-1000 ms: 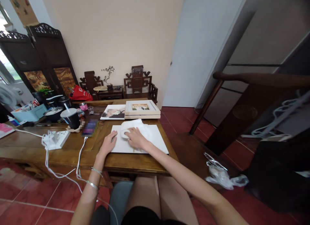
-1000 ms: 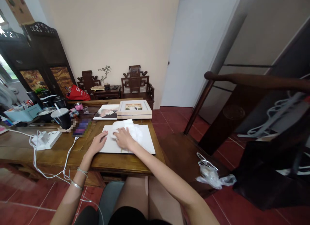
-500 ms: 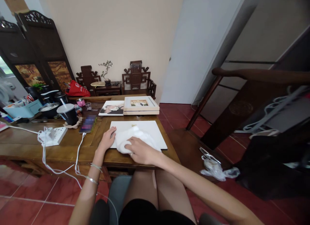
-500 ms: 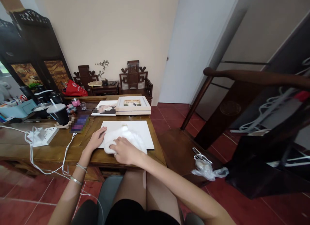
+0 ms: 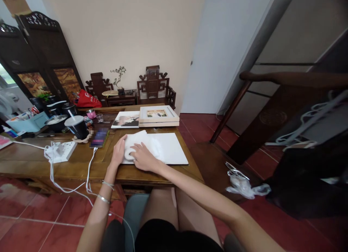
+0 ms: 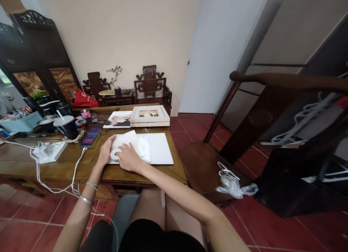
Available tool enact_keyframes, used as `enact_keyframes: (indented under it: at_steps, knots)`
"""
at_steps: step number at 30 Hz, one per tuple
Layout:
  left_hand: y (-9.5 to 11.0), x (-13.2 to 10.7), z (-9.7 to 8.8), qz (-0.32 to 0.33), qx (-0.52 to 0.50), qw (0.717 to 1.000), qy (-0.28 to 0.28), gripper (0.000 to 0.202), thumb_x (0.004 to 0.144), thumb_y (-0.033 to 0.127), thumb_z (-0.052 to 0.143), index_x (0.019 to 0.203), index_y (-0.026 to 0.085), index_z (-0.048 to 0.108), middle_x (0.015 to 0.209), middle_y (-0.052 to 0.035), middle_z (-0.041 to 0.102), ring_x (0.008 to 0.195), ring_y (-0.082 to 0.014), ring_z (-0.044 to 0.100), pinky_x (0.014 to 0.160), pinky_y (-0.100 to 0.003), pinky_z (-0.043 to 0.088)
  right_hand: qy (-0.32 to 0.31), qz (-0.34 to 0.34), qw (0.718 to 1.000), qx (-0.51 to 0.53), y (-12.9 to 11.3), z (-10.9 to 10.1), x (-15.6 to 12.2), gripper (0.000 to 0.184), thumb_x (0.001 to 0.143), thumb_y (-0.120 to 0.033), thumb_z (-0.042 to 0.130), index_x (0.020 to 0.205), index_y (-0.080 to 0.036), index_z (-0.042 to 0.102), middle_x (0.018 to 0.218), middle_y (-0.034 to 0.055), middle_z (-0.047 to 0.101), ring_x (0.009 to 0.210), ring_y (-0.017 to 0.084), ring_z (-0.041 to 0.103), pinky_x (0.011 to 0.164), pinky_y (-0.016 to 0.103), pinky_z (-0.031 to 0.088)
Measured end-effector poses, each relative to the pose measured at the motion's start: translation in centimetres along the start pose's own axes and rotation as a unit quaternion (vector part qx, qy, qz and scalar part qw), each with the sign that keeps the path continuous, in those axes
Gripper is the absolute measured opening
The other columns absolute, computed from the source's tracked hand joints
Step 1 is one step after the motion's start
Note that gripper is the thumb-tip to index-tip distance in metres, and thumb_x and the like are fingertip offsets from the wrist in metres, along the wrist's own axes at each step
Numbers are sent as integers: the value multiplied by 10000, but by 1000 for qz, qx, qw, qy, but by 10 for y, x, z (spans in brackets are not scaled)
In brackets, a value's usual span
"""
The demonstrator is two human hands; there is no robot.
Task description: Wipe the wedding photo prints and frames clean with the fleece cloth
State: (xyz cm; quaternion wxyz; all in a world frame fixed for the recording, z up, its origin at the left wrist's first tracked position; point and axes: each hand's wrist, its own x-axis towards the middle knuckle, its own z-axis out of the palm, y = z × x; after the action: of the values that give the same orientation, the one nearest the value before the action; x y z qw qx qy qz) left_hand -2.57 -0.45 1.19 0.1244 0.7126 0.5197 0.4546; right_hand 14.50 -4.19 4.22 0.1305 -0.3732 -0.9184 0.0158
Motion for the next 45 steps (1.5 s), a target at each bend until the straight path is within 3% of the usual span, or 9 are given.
enact_keyframes:
  at_steps: [5,9,16,20,24,29,35,41,45]
  knots:
    - [-3,-1,6,3,10,999,-35,500,973,394,243,1236,135,581,1324,-100,582,1251,-203,514,1096,-366,359,-28,-40,999,15,-17,-21,-48,290,798,-171,489,1035,-139,653,1130,164,615,1115,296,510,980,445,349]
    - [-11,-2,13,1,32,997,-64,430,946,379,343,1132,142,651,1258,-108,632,1233,-231,536,1089,-396,369,-50,27,998,10,4,-37,-54,290,807,-169,475,1038,-162,650,989,133,650,959,277,569,831,386,424]
    - [-16,-1,13,9,66,994,-83,335,858,255,482,1106,131,669,1260,-115,629,1221,-246,551,1093,-402,372,-33,103,994,17,55,-25,25,241,921,-230,485,1113,-144,604,1057,122,635,987,251,591,835,405,476]
    - [-15,1,11,14,79,993,-90,333,852,243,486,1107,130,669,1247,-121,636,1195,-253,569,1070,-403,397,-26,92,994,56,50,-14,72,309,917,-343,560,1174,-171,563,1190,74,575,996,210,594,840,415,512]
    - [-16,2,10,18,83,992,-97,323,851,231,482,1102,151,668,1220,-103,653,1168,-246,586,1054,-399,416,-7,88,992,87,48,-8,79,296,923,-323,554,1176,-170,564,1199,75,572,1002,212,593,848,409,507]
    - [-19,1,11,12,80,992,-96,342,848,239,484,1133,165,657,1279,-86,620,1239,-240,535,1101,-422,365,19,119,988,100,90,-16,44,332,913,-343,564,1193,-163,553,1195,79,572,1003,224,593,834,424,515]
    - [-20,0,12,13,74,993,-90,343,835,227,483,1116,157,667,1273,-90,623,1241,-242,534,1105,-424,366,35,168,983,70,134,-31,-25,316,923,-350,549,1187,-177,558,1204,79,570,999,212,592,838,417,515]
    - [-20,0,13,13,71,994,-85,340,827,225,493,1113,163,667,1262,-83,631,1229,-239,545,1101,-414,375,-12,121,991,63,100,-42,-105,147,894,-183,479,885,-171,625,882,92,622,872,224,581,825,354,462]
    - [-20,-1,15,12,70,994,-84,351,837,225,482,1131,146,658,1280,-97,617,1242,-243,532,1106,-411,367,-66,54,989,119,80,-58,-135,167,881,-226,441,818,-210,595,879,66,608,871,225,576,820,354,448]
